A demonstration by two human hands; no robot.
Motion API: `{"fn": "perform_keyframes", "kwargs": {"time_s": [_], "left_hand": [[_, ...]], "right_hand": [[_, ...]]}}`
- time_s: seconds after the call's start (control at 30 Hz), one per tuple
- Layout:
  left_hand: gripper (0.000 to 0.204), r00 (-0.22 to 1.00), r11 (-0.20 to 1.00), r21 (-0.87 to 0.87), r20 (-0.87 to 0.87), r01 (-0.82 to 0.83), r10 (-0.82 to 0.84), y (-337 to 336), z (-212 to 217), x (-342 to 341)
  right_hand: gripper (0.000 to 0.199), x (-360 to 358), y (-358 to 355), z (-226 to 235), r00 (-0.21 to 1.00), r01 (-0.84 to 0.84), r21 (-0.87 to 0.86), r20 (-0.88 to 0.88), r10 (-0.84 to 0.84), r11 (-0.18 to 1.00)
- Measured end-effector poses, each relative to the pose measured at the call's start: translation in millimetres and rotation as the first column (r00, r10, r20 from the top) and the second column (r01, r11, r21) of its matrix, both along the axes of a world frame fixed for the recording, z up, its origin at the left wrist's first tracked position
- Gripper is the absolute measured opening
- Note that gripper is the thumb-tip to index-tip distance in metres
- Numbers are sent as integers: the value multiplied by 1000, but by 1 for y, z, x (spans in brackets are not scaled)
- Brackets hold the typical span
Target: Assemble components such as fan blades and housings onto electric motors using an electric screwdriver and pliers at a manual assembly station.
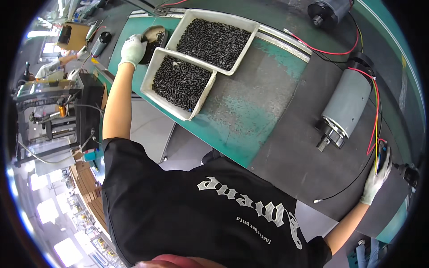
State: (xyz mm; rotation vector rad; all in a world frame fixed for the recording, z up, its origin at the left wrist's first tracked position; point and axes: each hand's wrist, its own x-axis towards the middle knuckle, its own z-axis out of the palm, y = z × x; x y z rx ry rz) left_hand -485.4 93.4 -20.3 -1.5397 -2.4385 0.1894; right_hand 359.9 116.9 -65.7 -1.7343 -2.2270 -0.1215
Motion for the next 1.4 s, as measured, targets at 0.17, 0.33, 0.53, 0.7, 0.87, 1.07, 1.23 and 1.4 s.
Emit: {"fn": "perform_keyframes", "kwargs": {"time_s": [0.17,0.33,0.53,0.7,0.87,1.07,1.23,1.4], "left_hand": [[26,986,990,-30,-87,138,-140,-3,-13,-15],[21,966,967,-133,-112,218,-234,5,-15,-12],[22,960,961,-81,-74,264,-270,13,-7,-3],[26,922,931,168,163,324,-351,4,16,26],[30,838,848,457,324,267,-439,-19,52,96],[28,-88,891,374,927,258,-364,-37,126,285],[21,-319,682,377,923,626,-217,9,129,374],[14,-410,613,463,881,640,-237,23,131,399]], "right_hand": [[51,9,-4,-11,998,48,41,26,-50,998],[50,27,3,-13,1000,1,50,26,-2,999],[45,47,-3,-31,974,175,143,119,-193,974],[39,13,-16,-16,936,313,240,-243,-255,919],[36,-2,-29,1,880,390,242,-381,-283,888],[33,-84,-51,106,278,206,196,-951,134,959],[48,-139,-34,197,750,-416,215,-467,467,883],[50,-155,-26,217,775,-549,68,-332,538,833]]}}
